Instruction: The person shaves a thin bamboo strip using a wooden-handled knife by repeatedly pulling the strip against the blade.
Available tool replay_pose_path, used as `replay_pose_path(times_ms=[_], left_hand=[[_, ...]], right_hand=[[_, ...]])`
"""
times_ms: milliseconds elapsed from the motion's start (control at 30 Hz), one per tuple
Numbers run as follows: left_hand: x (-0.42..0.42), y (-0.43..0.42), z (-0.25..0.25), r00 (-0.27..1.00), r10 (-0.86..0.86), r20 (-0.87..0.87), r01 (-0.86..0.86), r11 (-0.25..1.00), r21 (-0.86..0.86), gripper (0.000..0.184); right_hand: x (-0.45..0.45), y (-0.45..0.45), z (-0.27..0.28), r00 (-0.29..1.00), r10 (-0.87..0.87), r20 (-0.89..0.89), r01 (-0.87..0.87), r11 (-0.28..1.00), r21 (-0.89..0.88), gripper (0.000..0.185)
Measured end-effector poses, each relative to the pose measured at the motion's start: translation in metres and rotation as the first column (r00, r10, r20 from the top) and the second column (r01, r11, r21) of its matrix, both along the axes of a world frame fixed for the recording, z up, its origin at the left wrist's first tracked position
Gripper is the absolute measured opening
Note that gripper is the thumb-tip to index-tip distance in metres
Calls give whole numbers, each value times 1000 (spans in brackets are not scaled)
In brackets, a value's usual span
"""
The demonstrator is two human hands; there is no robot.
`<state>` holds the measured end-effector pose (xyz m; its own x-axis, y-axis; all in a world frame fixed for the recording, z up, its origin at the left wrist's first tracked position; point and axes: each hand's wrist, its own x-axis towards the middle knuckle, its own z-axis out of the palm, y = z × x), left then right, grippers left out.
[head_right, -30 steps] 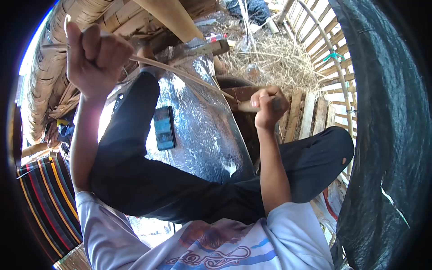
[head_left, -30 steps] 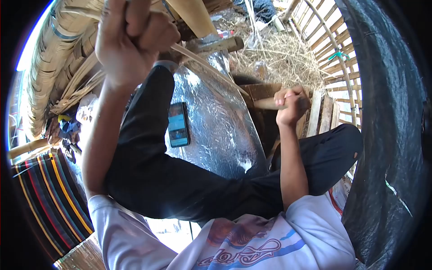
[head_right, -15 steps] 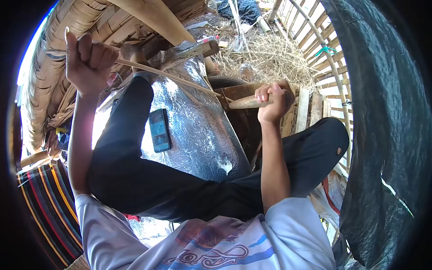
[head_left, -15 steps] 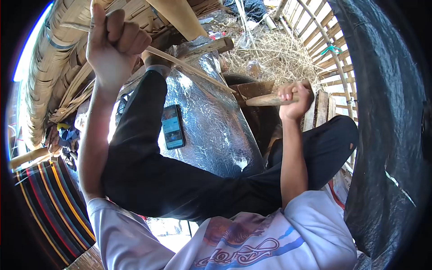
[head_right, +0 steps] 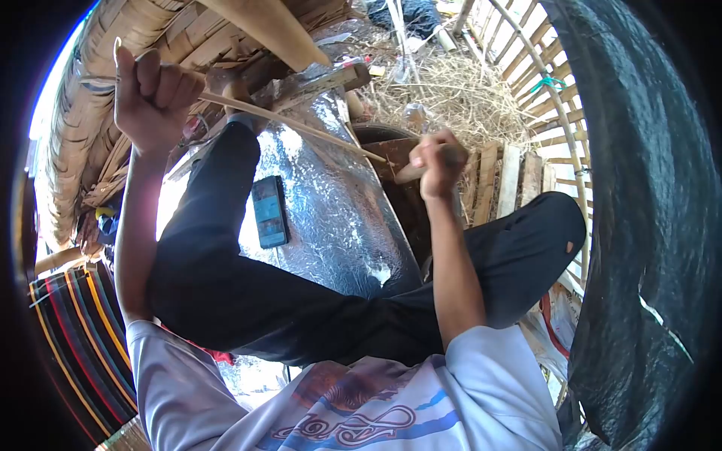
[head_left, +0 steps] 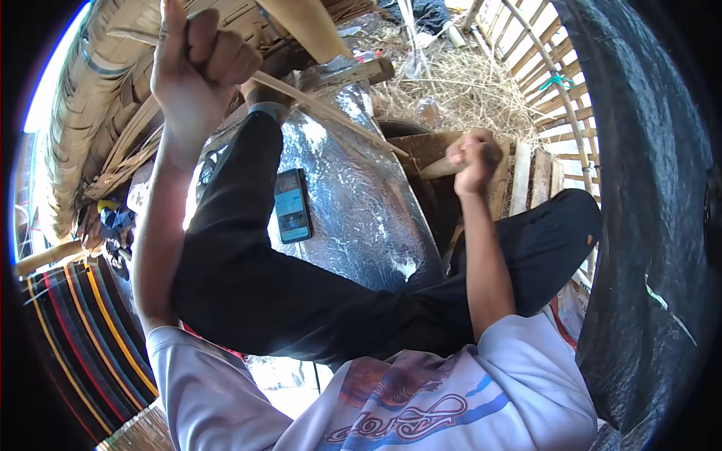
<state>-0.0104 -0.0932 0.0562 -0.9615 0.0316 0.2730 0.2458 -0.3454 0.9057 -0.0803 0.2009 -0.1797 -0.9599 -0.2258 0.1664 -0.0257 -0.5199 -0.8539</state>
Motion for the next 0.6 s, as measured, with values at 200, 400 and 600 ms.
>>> replay_pose_path(times_ms=[200, 400, 600], left_hand=[[2, -5, -6, 997, 72, 19, -72, 997, -12, 48], [2, 1, -3, 998, 57, 11, -57, 998, 11, 49], [2, 11, 1, 997, 76, -9, -76, 996, -54, 50]], right_hand=[[-9, 3, 17, 998, 33, 50, -20, 973, -231, 17], [-6, 2, 43, 997, 31, 70, -18, 984, -174, 18], [8, -7, 4, 1000, 24, -18, -22, 994, 107, 17]])
